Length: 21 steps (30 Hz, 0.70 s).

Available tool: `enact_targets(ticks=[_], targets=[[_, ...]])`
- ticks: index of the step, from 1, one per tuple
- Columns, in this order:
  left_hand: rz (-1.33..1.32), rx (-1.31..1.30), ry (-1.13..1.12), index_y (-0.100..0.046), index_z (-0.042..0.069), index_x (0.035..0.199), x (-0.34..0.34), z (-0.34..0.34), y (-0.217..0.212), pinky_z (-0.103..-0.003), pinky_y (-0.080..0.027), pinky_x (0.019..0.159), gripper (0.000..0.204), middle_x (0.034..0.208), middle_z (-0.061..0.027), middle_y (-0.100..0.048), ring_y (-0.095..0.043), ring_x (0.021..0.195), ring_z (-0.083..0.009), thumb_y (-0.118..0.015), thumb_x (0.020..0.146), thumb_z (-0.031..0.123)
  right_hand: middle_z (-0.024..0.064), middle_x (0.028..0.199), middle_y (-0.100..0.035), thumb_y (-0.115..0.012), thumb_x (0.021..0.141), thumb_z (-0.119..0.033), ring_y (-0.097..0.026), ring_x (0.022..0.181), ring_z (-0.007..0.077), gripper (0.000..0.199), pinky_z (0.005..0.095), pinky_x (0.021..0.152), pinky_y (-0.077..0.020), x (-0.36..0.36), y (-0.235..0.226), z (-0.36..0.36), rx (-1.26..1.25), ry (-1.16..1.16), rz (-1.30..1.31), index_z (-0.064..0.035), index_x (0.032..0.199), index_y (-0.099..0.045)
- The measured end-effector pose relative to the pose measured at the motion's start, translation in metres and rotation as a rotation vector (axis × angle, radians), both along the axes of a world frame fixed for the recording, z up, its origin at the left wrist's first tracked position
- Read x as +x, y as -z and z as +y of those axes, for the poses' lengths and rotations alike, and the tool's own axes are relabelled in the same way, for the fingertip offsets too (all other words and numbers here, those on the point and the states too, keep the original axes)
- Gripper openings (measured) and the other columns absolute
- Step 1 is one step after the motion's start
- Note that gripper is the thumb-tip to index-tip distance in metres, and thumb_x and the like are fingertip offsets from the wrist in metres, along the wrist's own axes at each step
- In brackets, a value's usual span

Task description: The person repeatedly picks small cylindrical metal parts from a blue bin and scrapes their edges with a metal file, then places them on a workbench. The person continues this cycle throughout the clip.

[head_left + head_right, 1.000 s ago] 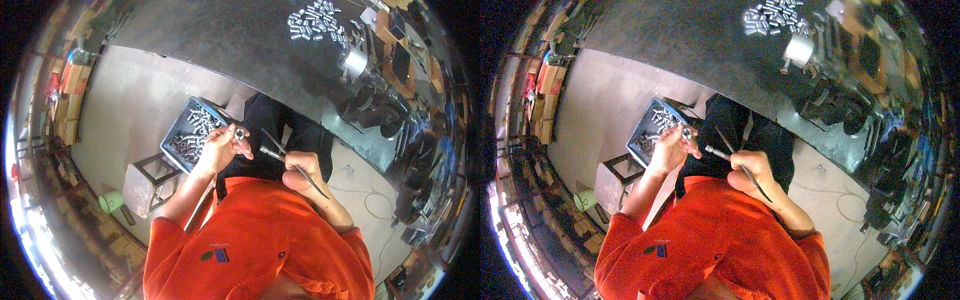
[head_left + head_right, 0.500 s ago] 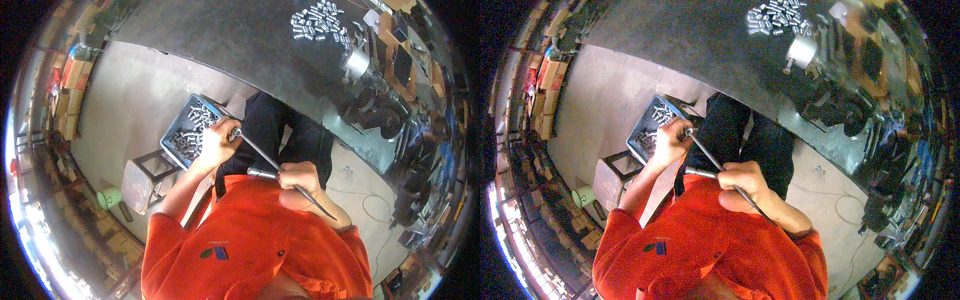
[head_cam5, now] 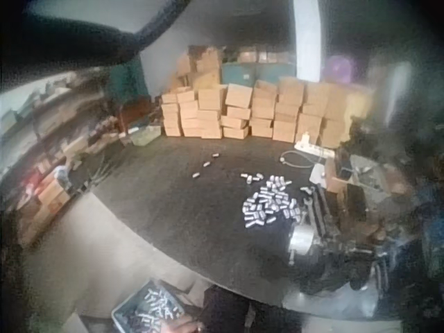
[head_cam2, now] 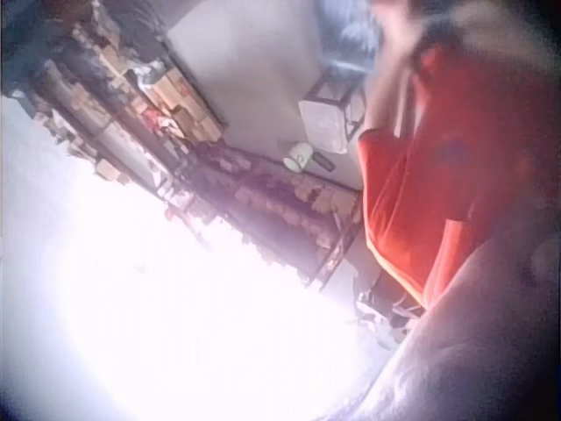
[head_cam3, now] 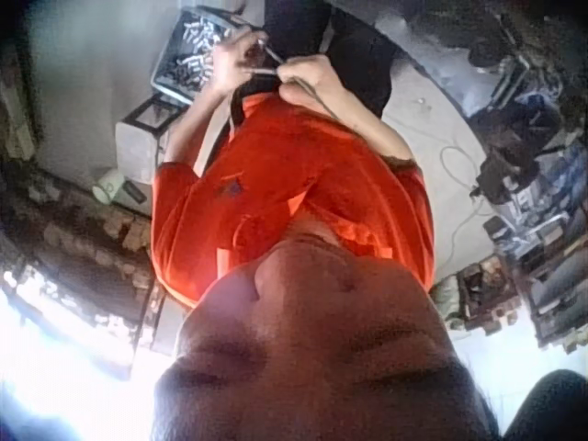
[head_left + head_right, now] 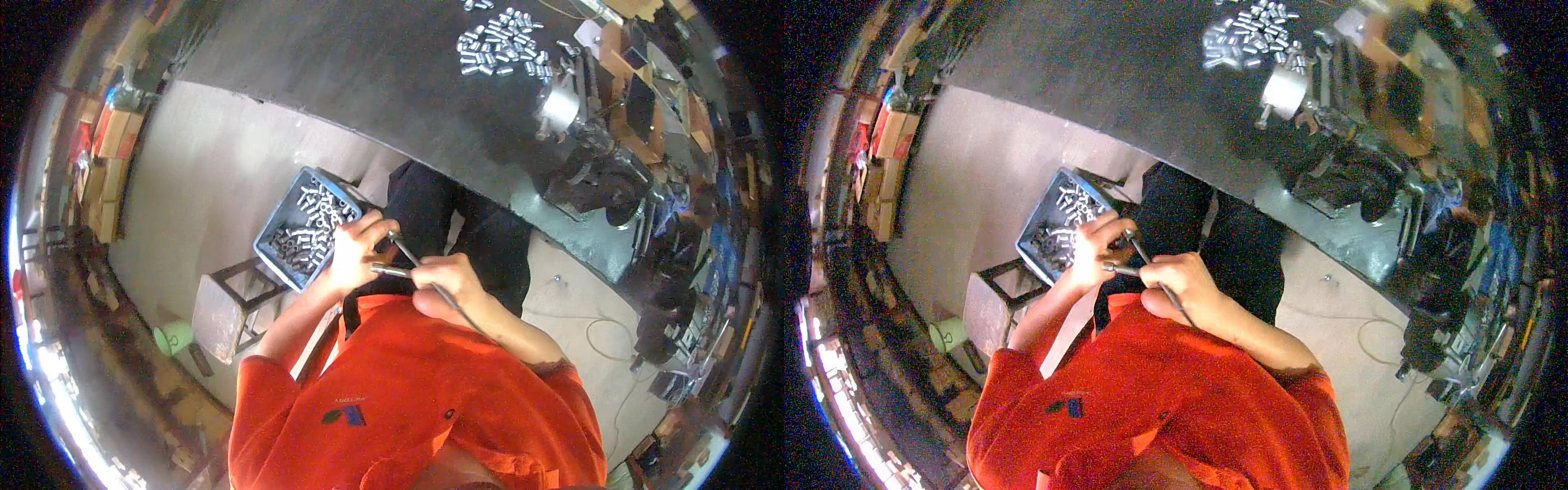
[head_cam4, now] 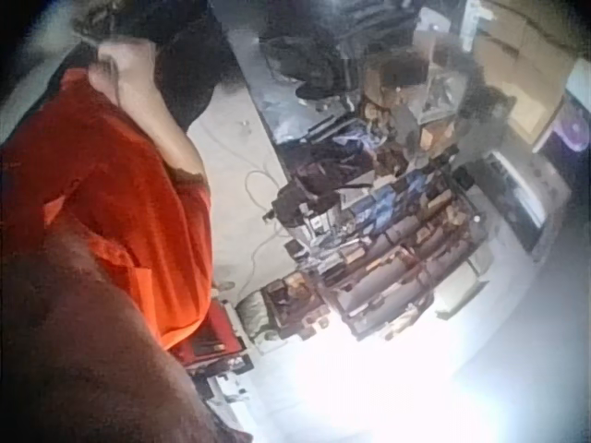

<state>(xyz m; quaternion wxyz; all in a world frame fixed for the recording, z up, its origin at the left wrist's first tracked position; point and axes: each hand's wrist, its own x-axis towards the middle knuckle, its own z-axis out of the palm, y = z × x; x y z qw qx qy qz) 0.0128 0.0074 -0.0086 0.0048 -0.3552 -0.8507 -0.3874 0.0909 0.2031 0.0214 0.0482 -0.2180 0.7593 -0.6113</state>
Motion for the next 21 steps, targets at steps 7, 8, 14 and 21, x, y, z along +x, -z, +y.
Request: enact_targets(ticks=[7,8,14,21], targets=[[-0.057,-0.128,-0.064,-0.064,0.008,0.089,-0.028,0.019,0.000,-0.034,-0.047,0.050,0.022,0.067,-0.0100,-0.059,-0.060,0.053,-0.0258,-0.066,0.067,0.007,0.0101,0.058,-0.040,-0.066,0.066,-0.014,-0.045,0.048,0.0302,0.025,0.0405,0.043,-0.0339,0.015,0.007,0.018,0.111,0.143,0.226,-0.0071,0.062,-0.042],[0.085,-0.085,-0.034,-0.064,0.009,0.088,-0.043,0.027,0.001,-0.036,-0.049,0.052,0.018,0.070,-0.0122,-0.063,-0.063,0.058,-0.0277,-0.067,0.071,0.012,0.0095,0.056,-0.038,-0.065,0.064,-0.012,-0.043,0.046,0.0284,0.026,0.0392,0.042,-0.0309,0.018,0.002,0.022,0.080,0.188,0.261,-0.0074,0.059,-0.041],[0.180,-0.025,-0.030,-0.066,0.005,0.092,-0.150,0.110,-0.005,-0.036,-0.048,0.055,0.023,0.064,-0.0160,-0.059,-0.062,0.057,-0.0255,-0.069,0.074,0.020,0.0082,0.053,-0.035,-0.063,0.061,-0.005,-0.039,0.045,0.0249,0.026,0.0374,0.041,-0.0265,0.029,-0.014,0.029,0.026,0.337,0.146,-0.0069,0.055,-0.038],[-0.505,0.531,0.009,-0.050,-0.005,0.119,-0.203,0.162,-0.044,-0.025,-0.051,0.055,0.038,0.084,-0.0098,-0.064,-0.062,0.060,-0.0146,-0.061,0.085,0.003,0.0091,0.055,-0.038,-0.061,0.061,0.000,-0.041,0.045,0.0239,0.023,0.0353,0.042,-0.0279,0.031,-0.006,0.027,0.028,0.292,0.081,-0.0047,0.056,-0.039]])
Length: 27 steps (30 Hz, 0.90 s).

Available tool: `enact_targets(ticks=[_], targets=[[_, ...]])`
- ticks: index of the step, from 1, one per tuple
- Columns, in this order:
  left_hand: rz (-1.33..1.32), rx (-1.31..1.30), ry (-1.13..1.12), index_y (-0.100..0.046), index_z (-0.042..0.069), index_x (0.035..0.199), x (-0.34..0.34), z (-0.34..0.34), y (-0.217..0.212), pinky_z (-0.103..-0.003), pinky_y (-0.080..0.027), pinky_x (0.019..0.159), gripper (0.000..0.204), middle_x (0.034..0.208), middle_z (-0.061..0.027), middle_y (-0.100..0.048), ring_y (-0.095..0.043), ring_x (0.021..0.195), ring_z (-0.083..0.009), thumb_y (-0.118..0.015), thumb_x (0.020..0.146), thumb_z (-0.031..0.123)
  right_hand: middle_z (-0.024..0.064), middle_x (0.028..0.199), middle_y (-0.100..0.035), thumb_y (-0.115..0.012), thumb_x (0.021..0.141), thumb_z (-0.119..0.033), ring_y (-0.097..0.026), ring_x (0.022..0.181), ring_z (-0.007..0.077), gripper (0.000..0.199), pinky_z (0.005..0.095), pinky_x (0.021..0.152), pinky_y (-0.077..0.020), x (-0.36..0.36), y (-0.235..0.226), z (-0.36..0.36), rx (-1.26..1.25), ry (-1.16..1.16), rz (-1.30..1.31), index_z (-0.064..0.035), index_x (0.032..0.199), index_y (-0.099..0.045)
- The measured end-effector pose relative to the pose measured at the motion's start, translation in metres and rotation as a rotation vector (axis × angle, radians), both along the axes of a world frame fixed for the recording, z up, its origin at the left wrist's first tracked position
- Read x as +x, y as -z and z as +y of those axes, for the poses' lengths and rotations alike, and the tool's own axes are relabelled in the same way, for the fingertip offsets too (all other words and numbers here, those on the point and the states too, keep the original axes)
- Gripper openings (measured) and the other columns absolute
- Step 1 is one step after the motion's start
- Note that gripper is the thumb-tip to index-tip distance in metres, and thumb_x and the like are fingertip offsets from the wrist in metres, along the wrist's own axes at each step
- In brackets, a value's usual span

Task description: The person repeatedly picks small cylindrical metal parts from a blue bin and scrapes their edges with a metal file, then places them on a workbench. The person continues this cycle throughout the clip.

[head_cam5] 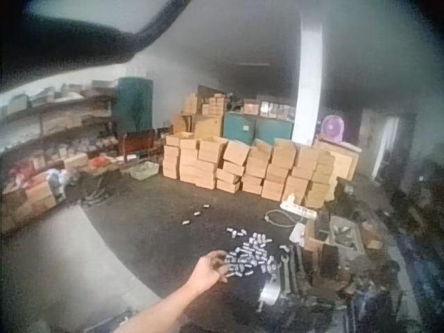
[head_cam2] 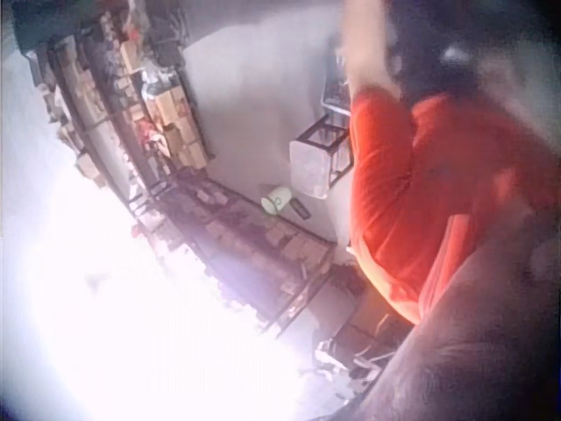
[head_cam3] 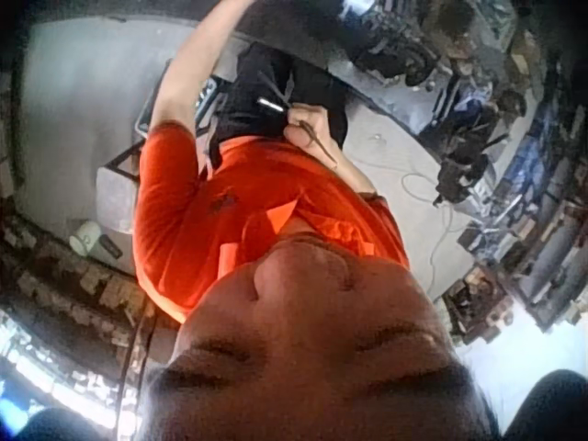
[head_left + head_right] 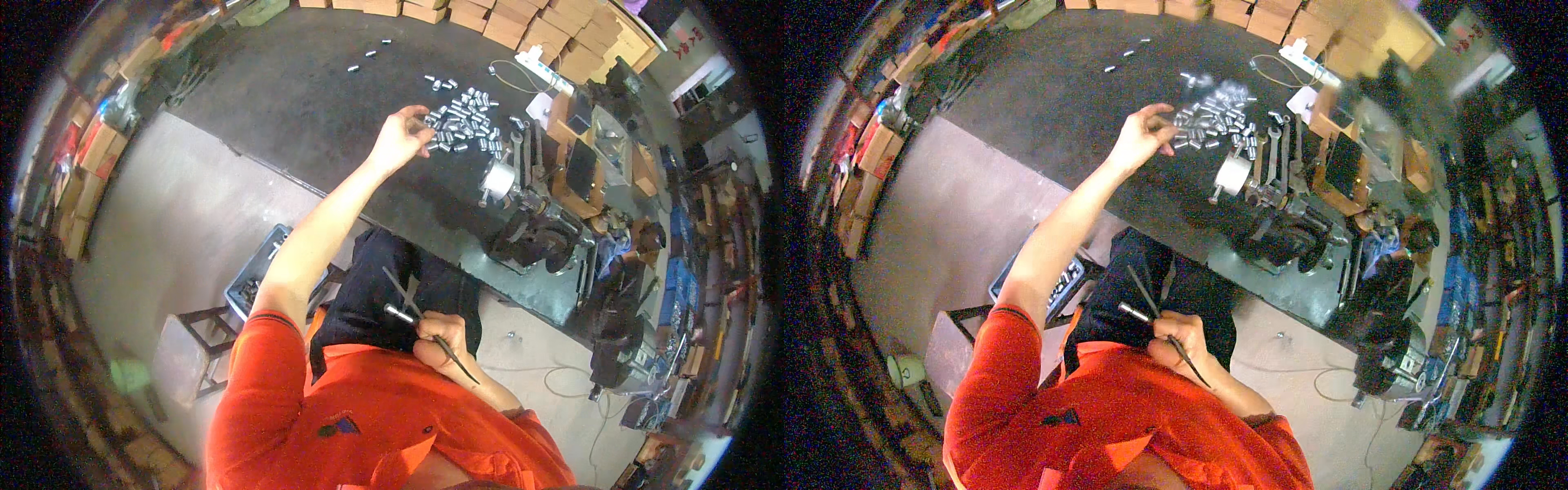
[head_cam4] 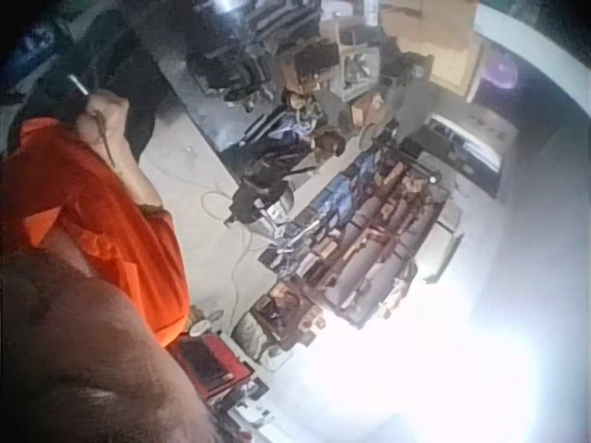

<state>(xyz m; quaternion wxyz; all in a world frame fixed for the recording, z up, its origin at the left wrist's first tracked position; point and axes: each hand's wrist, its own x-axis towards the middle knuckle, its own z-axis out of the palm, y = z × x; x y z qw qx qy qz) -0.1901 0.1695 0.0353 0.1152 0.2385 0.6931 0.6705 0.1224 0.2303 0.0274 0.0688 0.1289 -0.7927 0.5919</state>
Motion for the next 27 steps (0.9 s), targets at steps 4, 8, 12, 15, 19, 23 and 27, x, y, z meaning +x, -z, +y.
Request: enact_targets(ticks=[4,8,12,15,19,23,27], targets=[[0.074,-0.168,0.059,-0.055,-0.004,0.115,0.028,-0.069,0.016,-0.026,-0.051,0.060,0.032,0.084,-0.0091,-0.065,-0.062,0.063,-0.0141,-0.062,0.085,0.006,0.0067,0.052,-0.033,-0.057,0.059,0.000,-0.037,0.045,0.0211,0.022,0.0342,0.041,-0.0252,-0.001,0.002,-0.004,-0.031,0.047,-0.003,-0.0049,0.055,-0.036],[0.146,-0.488,-0.127,-0.062,-0.002,0.106,0.069,-0.198,0.046,-0.033,-0.053,0.065,0.028,0.083,-0.0165,-0.068,-0.067,0.070,-0.0226,-0.061,0.083,0.014,0.0052,0.052,-0.031,-0.058,0.062,-0.008,-0.034,0.044,0.0196,0.025,0.0330,0.043,-0.0224,0.002,0.021,-0.010,-0.093,0.036,-0.021,-0.0058,0.054,-0.034],[0.175,-1.064,-0.318,-0.068,0.004,0.093,0.109,-0.330,0.096,-0.040,-0.052,0.069,0.023,0.076,-0.0181,-0.066,-0.066,0.075,-0.0346,-0.063,0.076,0.019,0.0049,0.052,-0.031,-0.060,0.063,-0.014,-0.034,0.045,0.0188,0.028,0.0326,0.043,-0.0225,0.001,0.025,-0.013,-0.114,0.013,-0.078,-0.0056,0.055,-0.034],[0.003,-1.107,-0.337,-0.068,0.006,0.088,0.140,-0.388,0.153,-0.041,-0.052,0.069,0.024,0.075,-0.0177,-0.066,-0.065,0.075,-0.0359,-0.067,0.072,0.023,0.0050,0.052,-0.031,-0.060,0.062,-0.014,-0.034,0.044,0.0187,0.028,0.0319,0.042,-0.0227,-0.005,0.029,-0.013,-0.063,-0.031,-0.011,-0.0058,0.055,-0.035],[0.002,-1.383,-0.292,-0.067,0.008,0.094,0.152,-0.374,0.176,-0.042,-0.052,0.074,0.025,0.087,-0.0190,-0.066,-0.065,0.083,-0.0350,-0.066,0.072,0.020,0.0053,0.052,-0.032,-0.059,0.059,-0.009,-0.035,0.044,0.0186,0.025,0.0318,0.042,-0.0227,-0.007,0.024,-0.014,-0.034,-0.038,-0.028,-0.0060,0.054,-0.035],[0.059,-1.614,-0.042,-0.068,0.008,0.091,0.149,-0.354,0.187,-0.041,-0.053,0.076,0.020,0.090,-0.0168,-0.068,-0.066,0.087,-0.0324,-0.062,0.073,0.014,0.0053,0.052,-0.032,-0.057,0.057,-0.005,-0.034,0.044,0.0185,0.022,0.0318,0.042,-0.0221,-0.007,0.022,-0.016,-0.029,-0.026,-0.030,-0.0057,0.055,-0.035],[0.067,-1.708,0.026,-0.068,0.009,0.091,0.134,-0.347,0.190,-0.040,-0.053,0.076,0.019,0.092,-0.0151,-0.068,-0.067,0.089,-0.0294,-0.059,0.075,0.011,0.0052,0.052,-0.032,-0.056,0.056,-0.003,-0.033,0.044,0.0185,0.021,0.0316,0.042,-0.0216,-0.004,0.025,-0.016,-0.013,-0.005,-0.050,-0.0054,0.055,-0.035]])
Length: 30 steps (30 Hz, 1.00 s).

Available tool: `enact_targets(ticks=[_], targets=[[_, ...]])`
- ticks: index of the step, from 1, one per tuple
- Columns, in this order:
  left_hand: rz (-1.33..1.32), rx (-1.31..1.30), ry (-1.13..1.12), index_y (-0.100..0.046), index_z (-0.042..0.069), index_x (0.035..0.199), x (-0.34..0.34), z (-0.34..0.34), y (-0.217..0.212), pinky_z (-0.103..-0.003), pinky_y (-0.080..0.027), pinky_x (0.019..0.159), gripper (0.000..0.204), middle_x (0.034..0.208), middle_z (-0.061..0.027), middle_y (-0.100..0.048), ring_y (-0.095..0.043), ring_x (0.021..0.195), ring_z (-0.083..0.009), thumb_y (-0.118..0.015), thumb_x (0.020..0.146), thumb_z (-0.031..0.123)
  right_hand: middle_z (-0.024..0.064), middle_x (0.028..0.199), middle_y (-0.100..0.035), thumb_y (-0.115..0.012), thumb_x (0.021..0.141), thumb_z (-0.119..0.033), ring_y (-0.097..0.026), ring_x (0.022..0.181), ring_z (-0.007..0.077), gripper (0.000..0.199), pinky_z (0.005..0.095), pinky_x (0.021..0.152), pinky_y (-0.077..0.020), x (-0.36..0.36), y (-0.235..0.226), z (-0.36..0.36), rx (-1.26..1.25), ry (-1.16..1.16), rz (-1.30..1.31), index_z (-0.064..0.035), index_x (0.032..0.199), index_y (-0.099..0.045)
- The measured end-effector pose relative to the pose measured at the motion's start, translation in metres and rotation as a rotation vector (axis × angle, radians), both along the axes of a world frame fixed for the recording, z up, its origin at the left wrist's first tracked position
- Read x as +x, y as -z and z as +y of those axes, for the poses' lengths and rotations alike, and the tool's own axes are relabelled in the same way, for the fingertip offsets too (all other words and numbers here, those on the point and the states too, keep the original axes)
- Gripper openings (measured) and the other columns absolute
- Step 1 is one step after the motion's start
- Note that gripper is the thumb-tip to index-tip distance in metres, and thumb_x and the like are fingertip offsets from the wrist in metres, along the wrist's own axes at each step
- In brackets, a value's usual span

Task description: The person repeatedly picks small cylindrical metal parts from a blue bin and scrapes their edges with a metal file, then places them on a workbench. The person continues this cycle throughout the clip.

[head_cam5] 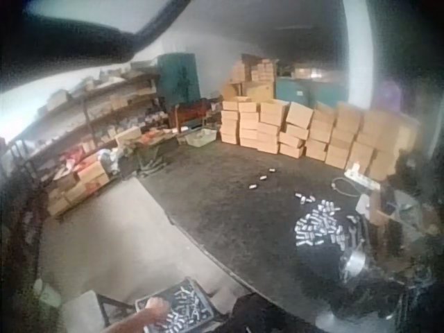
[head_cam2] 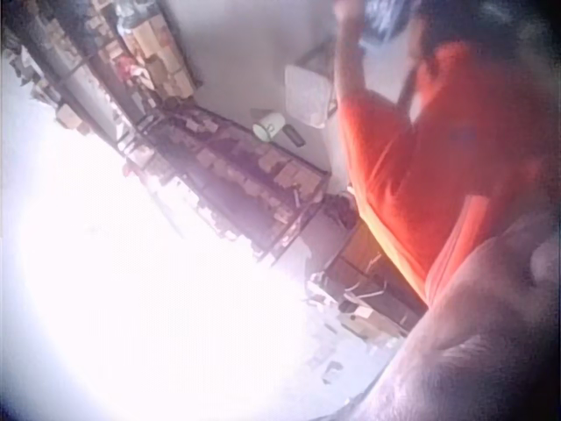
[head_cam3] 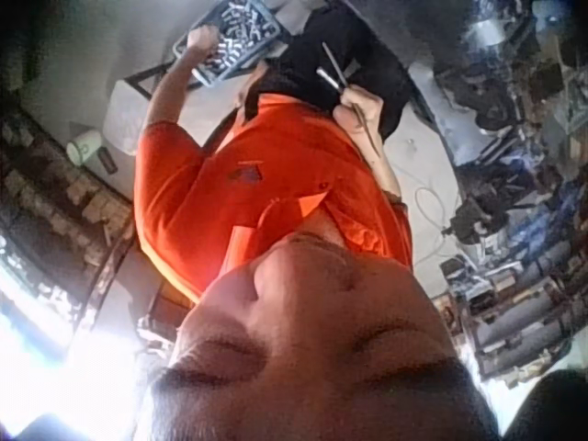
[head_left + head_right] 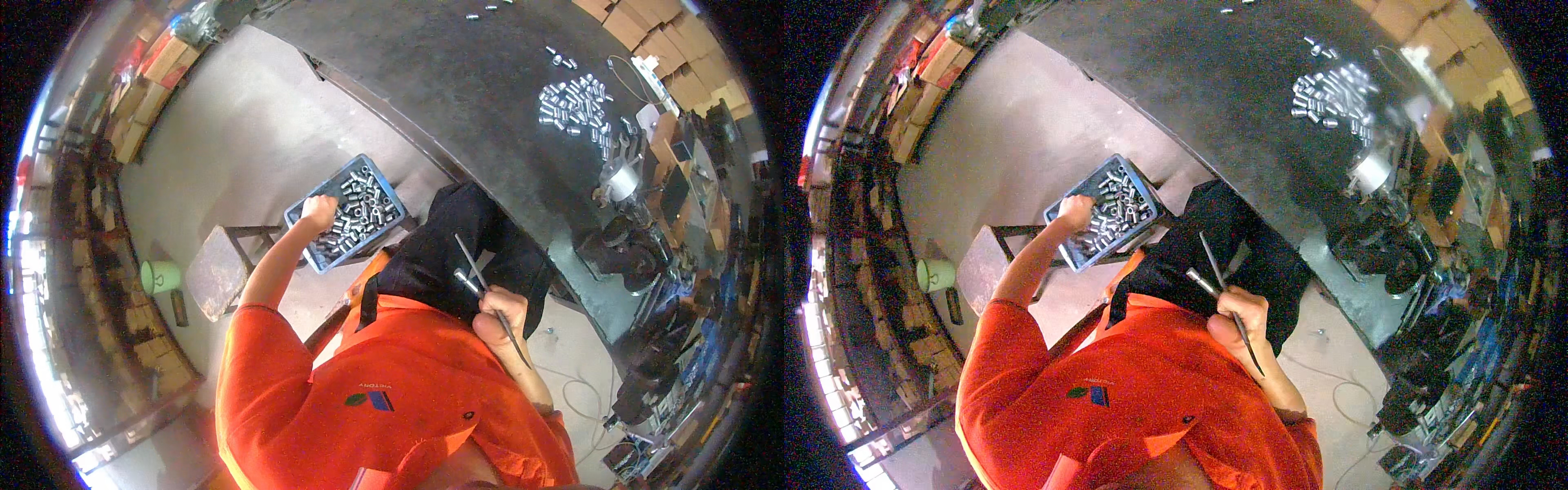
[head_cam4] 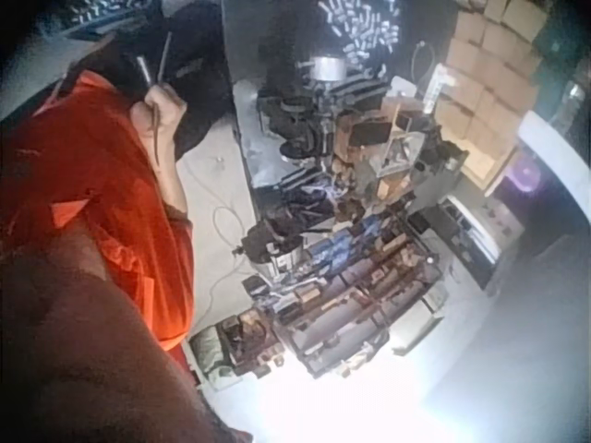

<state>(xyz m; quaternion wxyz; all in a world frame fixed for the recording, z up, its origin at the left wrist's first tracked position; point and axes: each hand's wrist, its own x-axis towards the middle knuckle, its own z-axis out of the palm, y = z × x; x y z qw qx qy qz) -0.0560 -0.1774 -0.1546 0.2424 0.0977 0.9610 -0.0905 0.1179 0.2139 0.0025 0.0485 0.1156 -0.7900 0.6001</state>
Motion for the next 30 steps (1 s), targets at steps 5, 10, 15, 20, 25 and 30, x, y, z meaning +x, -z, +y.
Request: enact_targets(ticks=[5,10,15,20,25,30], targets=[[0.012,-0.013,-0.002,-0.067,0.009,0.094,-0.004,-0.002,-0.002,-0.041,-0.053,0.076,0.021,0.094,-0.0145,-0.068,-0.067,0.090,-0.0292,-0.058,0.075,0.010,0.0056,0.052,-0.031,-0.057,0.056,-0.004,-0.033,0.044,0.0184,0.021,0.0316,0.043,-0.0224,0.001,0.000,0.000,0.024,0.017,-0.027,-0.0053,0.056,-0.036],[0.082,-0.020,-0.056,-0.064,0.008,0.089,0.004,0.006,-0.021,-0.043,-0.052,0.075,0.021,0.090,-0.0152,-0.068,-0.066,0.087,-0.0308,-0.063,0.072,0.020,0.0063,0.053,-0.032,-0.057,0.058,-0.005,-0.034,0.045,0.0188,0.021,0.0320,0.043,-0.0231,0.002,-0.001,0.001,0.002,0.004,-0.041,-0.0048,0.057,-0.036],[-0.134,1.004,-0.540,-0.059,-0.002,0.095,0.019,0.020,-0.059,-0.038,-0.053,0.062,0.028,0.069,-0.0140,-0.064,-0.065,0.063,-0.0276,-0.064,0.078,0.020,0.0071,0.055,-0.033,-0.061,0.064,-0.010,-0.034,0.046,0.0196,0.026,0.0331,0.044,-0.0239,-0.001,-0.004,0.001,-0.012,-0.047,-0.030,-0.0045,0.058,-0.036],[-0.576,1.694,-0.968,-0.055,-0.008,0.098,0.070,0.110,-0.133,-0.039,-0.051,0.054,0.036,0.062,-0.0184,-0.060,-0.062,0.054,-0.0301,-0.062,0.089,0.026,0.0078,0.057,-0.035,-0.069,0.069,-0.023,-0.034,0.046,0.0218,0.036,0.0350,0.044,-0.0255,-0.009,-0.007,-0.002,-0.028,-0.154,-0.030,-0.0055,0.061,-0.039],[-1.051,1.952,-0.943,-0.055,-0.009,0.091,0.095,0.149,-0.127,-0.046,-0.049,0.052,0.044,0.057,-0.0166,-0.058,-0.059,0.049,-0.0339,-0.051,0.094,0.034,0.0098,0.058,-0.040,-0.066,0.064,-0.014,-0.044,0.047,0.0286,0.027,0.0367,0.044,-0.0315,-0.012,-0.015,-0.002,-0.002,-0.158,-0.085,-0.0053,0.062,-0.041],[-0.924,1.904,-0.852,-0.056,-0.003,0.088,0.099,0.161,-0.127,-0.045,-0.049,0.047,0.042,0.056,-0.0182,-0.055,-0.055,0.045,-0.0326,-0.047,0.095,0.038,0.0106,0.058,-0.041,-0.066,0.064,-0.012,-0.044,0.048,0.0305,0.026,0.0374,0.045,-0.0328,-0.010,-0.008,0.002,0.004,-0.161,-0.091,-0.0049,0.062,-0.041]])
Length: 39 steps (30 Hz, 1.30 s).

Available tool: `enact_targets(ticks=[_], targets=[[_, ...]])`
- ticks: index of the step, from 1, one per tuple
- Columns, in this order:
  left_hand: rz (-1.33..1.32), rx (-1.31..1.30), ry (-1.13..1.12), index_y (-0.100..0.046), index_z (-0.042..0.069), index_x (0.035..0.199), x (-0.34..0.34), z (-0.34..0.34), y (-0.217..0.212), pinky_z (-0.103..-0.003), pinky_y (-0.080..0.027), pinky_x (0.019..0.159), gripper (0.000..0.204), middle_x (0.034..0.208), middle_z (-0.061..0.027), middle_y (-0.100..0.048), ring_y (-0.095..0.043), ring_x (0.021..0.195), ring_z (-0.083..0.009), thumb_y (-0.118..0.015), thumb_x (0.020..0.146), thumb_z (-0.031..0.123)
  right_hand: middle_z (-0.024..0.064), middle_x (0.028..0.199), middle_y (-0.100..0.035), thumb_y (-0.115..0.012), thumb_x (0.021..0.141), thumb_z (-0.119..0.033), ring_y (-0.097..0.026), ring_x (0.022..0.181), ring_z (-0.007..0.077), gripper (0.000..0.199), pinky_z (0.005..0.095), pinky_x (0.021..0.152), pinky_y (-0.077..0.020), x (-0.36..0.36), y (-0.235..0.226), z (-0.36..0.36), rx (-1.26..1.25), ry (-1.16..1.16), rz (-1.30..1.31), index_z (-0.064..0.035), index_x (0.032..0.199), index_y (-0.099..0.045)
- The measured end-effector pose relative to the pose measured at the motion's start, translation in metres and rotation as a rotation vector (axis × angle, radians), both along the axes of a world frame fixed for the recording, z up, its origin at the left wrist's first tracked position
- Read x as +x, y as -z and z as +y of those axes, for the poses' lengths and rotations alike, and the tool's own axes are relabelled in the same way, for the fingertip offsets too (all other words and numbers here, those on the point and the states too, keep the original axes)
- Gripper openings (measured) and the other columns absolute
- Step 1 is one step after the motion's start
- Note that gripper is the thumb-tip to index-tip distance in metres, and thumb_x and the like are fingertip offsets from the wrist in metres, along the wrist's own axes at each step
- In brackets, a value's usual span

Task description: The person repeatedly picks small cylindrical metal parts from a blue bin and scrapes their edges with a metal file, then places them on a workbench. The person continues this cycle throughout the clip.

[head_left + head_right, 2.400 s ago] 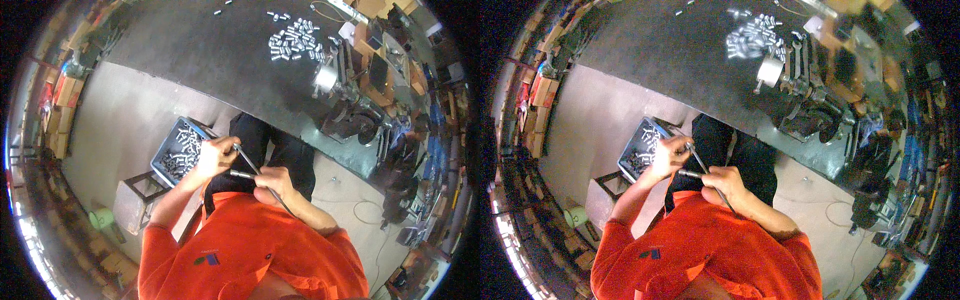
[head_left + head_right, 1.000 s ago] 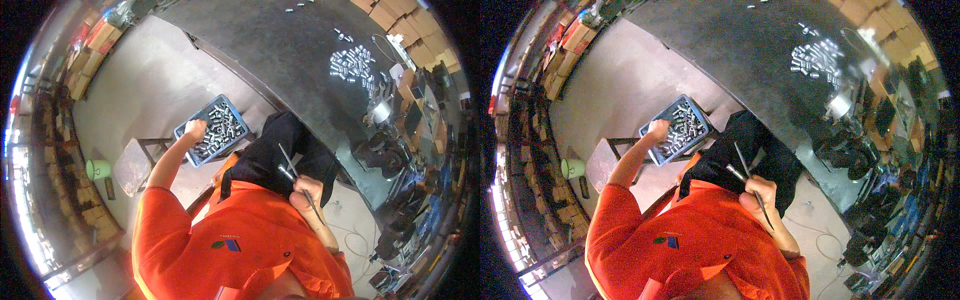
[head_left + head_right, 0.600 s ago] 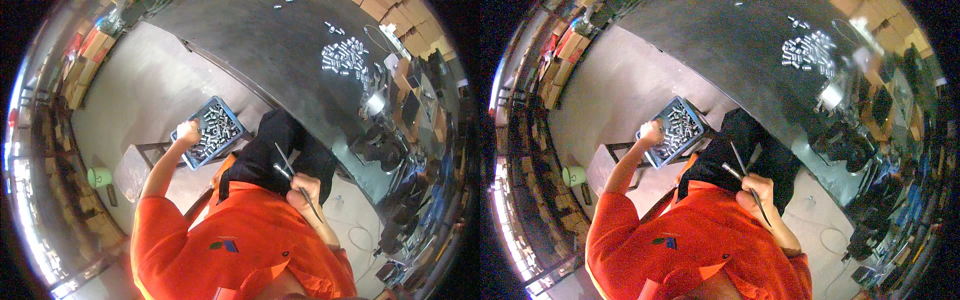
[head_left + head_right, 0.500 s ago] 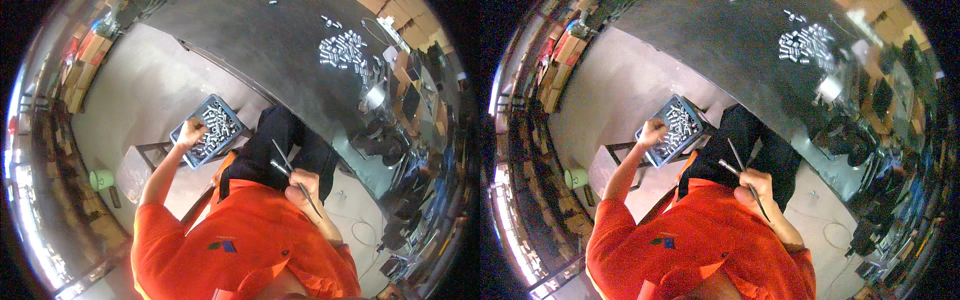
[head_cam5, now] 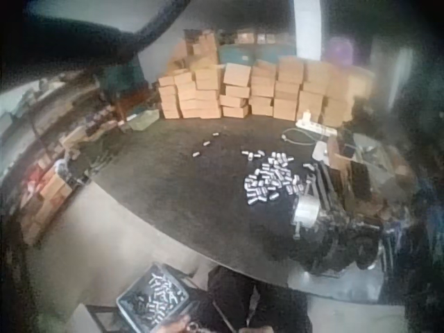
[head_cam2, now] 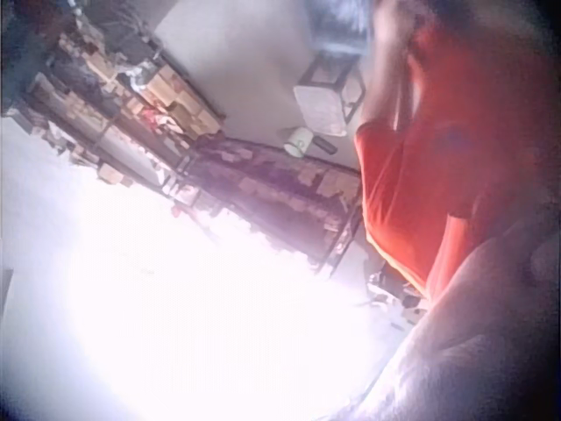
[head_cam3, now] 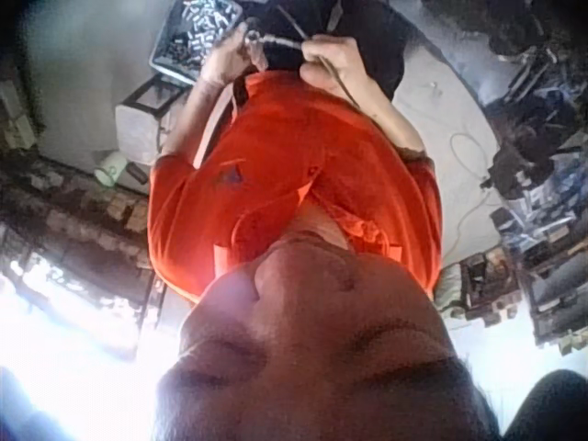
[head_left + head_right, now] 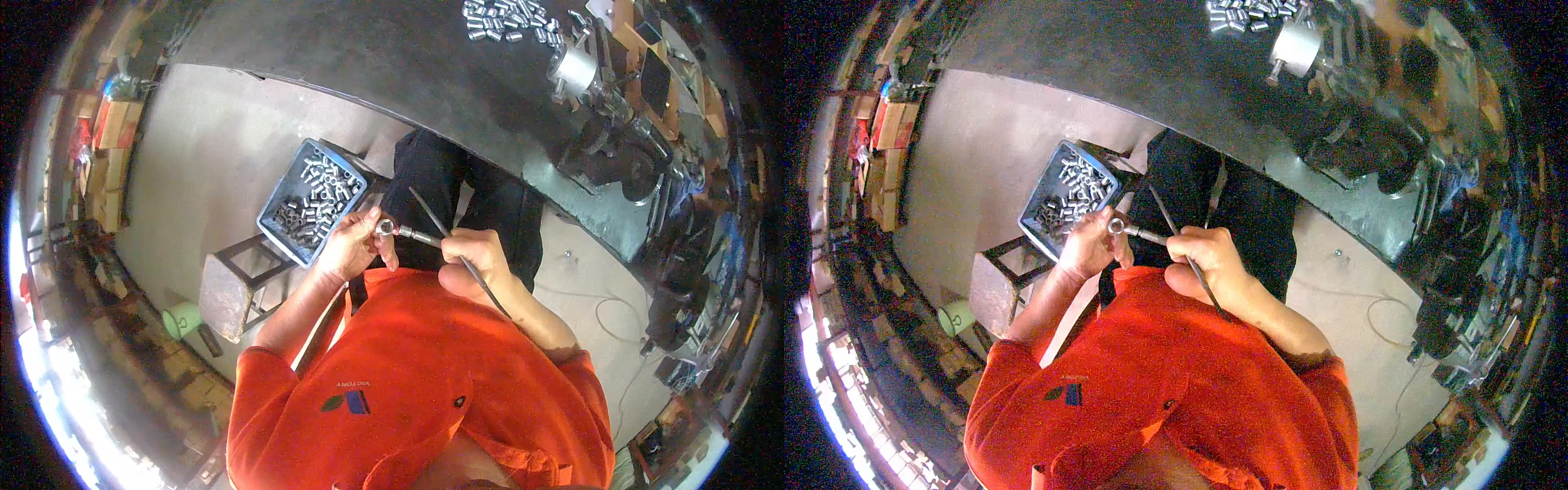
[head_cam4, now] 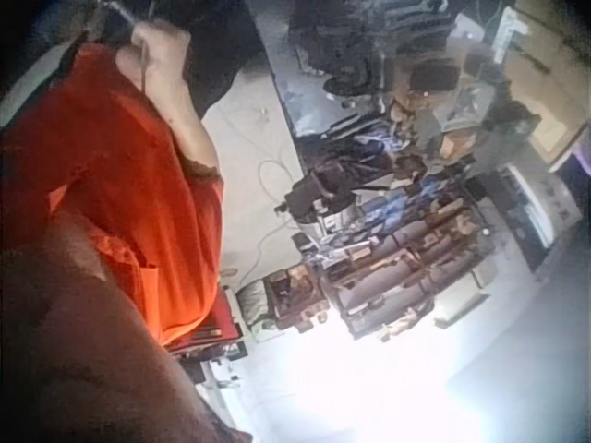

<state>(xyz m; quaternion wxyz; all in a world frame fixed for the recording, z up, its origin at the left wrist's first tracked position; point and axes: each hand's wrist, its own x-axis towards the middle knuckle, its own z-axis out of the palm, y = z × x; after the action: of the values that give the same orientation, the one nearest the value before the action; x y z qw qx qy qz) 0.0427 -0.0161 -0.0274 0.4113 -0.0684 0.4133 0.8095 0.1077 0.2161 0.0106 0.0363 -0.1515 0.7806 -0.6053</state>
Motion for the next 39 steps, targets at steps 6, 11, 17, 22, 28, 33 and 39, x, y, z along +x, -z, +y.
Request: enact_targets(ticks=[6,11,17,22,28,33,39], targets=[[0.323,-0.278,0.116,-0.059,-0.006,0.087,-0.008,0.004,-0.028,-0.031,-0.052,0.058,0.033,0.064,-0.0130,-0.061,-0.063,0.058,-0.0211,-0.053,0.095,0.026,0.0114,0.061,-0.048,-0.068,0.064,-0.013,-0.051,0.050,0.0315,0.024,0.0388,0.046,-0.0376,-0.003,-0.002,-0.001,0.063,-0.019,0.021,-0.0057,0.064,-0.045],[0.625,-0.437,0.318,-0.060,-0.005,0.100,-0.014,0.011,-0.051,-0.026,-0.053,0.071,0.016,0.081,-0.0085,-0.065,-0.065,0.077,-0.0136,-0.061,0.090,0.007,0.0107,0.058,-0.044,-0.065,0.060,-0.009,-0.047,0.046,0.0297,0.023,0.0381,0.043,-0.0347,-0.002,0.001,-0.008,0.085,0.028,0.050,-0.0054,0.062,-0.042],[0.601,-0.397,0.319,-0.057,-0.004,0.107,-0.016,0.010,-0.044,-0.026,-0.052,0.077,0.022,0.090,-0.0090,-0.065,-0.065,0.086,-0.0143,-0.062,0.088,0.005,0.0119,0.062,-0.051,-0.069,0.062,-0.014,-0.053,0.050,0.0325,0.023,0.0407,0.044,-0.0402,0.001,0.008,-0.006,0.123,0.037,0.056,-0.0070,0.065,-0.047],[0.577,-0.379,0.309,-0.057,-0.005,0.105,-0.016,0.014,-0.042,-0.028,-0.052,0.075,0.022,0.084,-0.0110,-0.065,-0.065,0.080,-0.0168,-0.059,0.091,0.012,0.0121,0.061,-0.050,-0.069,0.062,-0.012,-0.053,0.050,0.0330,0.022,0.0414,0.045,-0.0406,0.002,0.004,-0.008,0.181,0.081,0.141,-0.0072,0.065,-0.047],[0.590,-0.351,0.317,-0.057,-0.005,0.103,-0.016,0.014,-0.038,-0.029,-0.053,0.069,0.018,0.078,-0.0097,-0.064,-0.064,0.074,-0.0168,-0.060,0.089,0.006,0.0089,0.057,-0.043,-0.065,0.065,-0.011,-0.045,0.046,0.0241,0.023,0.0352,0.045,-0.0336,0.000,0.015,-0.005,-0.081,0.020,-0.102,-0.0046,0.061,-0.043],[0.992,-0.739,0.227,-0.063,0.002,0.095,-0.032,0.009,-0.036,-0.027,-0.050,0.062,0.015,0.079,-0.0042,-0.063,-0.061,0.070,-0.0093,-0.066,0.080,0.002,0.0073,0.055,-0.035,-0.061,0.065,-0.010,-0.037,0.047,0.0185,0.024,0.0327,0.045,-0.0275,0.004,0.009,0.004,-0.139,0.064,-0.113,-0.0029,0.060,-0.039],[1.438,-1.043,0.127,-0.065,0.004,0.090,-0.035,0.007,-0.015,-0.028,-0.044,0.049,0.028,0.072,-0.0080,-0.058,-0.056,0.053,-0.0178,-0.071,0.062,0.001,0.0056,0.056,-0.033,-0.066,0.073,-0.031,-0.036,0.048,0.0207,0.042,0.0343,0.044,-0.0248,0.010,-0.015,0.001,-0.179,-0.104,0.049,-0.0061,0.059,-0.036]])
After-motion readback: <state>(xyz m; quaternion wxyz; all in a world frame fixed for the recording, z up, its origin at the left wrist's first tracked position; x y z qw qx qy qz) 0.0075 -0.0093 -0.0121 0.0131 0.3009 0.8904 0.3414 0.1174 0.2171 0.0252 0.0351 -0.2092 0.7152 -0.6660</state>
